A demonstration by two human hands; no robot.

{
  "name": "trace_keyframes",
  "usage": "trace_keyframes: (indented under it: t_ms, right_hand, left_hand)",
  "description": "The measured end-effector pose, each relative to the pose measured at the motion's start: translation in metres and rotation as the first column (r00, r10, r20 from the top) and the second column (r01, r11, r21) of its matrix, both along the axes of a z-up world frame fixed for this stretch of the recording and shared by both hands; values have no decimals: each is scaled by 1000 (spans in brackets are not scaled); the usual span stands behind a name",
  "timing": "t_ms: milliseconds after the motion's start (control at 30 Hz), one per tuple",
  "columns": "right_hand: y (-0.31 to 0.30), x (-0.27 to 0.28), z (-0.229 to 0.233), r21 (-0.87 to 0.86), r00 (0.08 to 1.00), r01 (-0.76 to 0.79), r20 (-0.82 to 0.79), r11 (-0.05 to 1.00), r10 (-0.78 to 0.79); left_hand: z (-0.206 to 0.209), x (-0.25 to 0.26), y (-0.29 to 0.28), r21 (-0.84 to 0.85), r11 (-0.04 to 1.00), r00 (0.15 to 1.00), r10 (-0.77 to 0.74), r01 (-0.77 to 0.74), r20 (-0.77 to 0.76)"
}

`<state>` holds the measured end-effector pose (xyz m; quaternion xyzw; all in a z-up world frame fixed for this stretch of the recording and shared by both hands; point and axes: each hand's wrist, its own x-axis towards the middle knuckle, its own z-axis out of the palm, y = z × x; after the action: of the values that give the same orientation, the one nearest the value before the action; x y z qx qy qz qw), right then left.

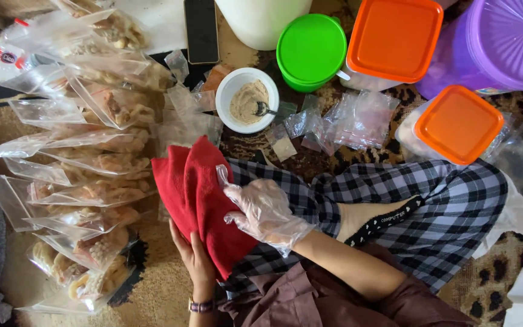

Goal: Packaging fried food items into small plastic bags and adding seasoning powder using a spoon

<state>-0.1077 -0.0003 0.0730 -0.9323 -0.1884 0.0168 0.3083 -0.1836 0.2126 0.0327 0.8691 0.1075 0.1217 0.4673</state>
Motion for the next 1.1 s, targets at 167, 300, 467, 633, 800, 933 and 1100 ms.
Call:
trace_keyframes:
  t_ms: [167,300,467,633,800,933,1100]
  right_hand:
    - [-1,-1,16,-130,946,-135,-313,982,88]
    - [-52,0,45,117,899,-125,-408,985,162]
    - [-79,-9,18,-129,947,1,-320,992,-43]
    - [-38,2,71,33,983,10,184,999,-16]
    - [34,-3,-6,331,903,-106,427,938,-49]
    - [27,-4,-14,218,904,-102,427,971,-1]
    - [-12,-8,-13,131,924,39,372,991,-86]
  left_hand:
    - [-2,-34,3,-195,979,936,-8,-65,-352]
    - [17,-50,-1,-138,989,919,-97,47,-382]
    - [61,-32,0,-25,985,961,-172,171,-216]
    - [82,37,0,206,948,965,-257,241,53]
    - [27,78,10,246,928,949,-305,278,79]
    - [50,90,19,-13,981,980,-196,195,-46]
    - [69,153,21,-211,969,987,-104,127,119]
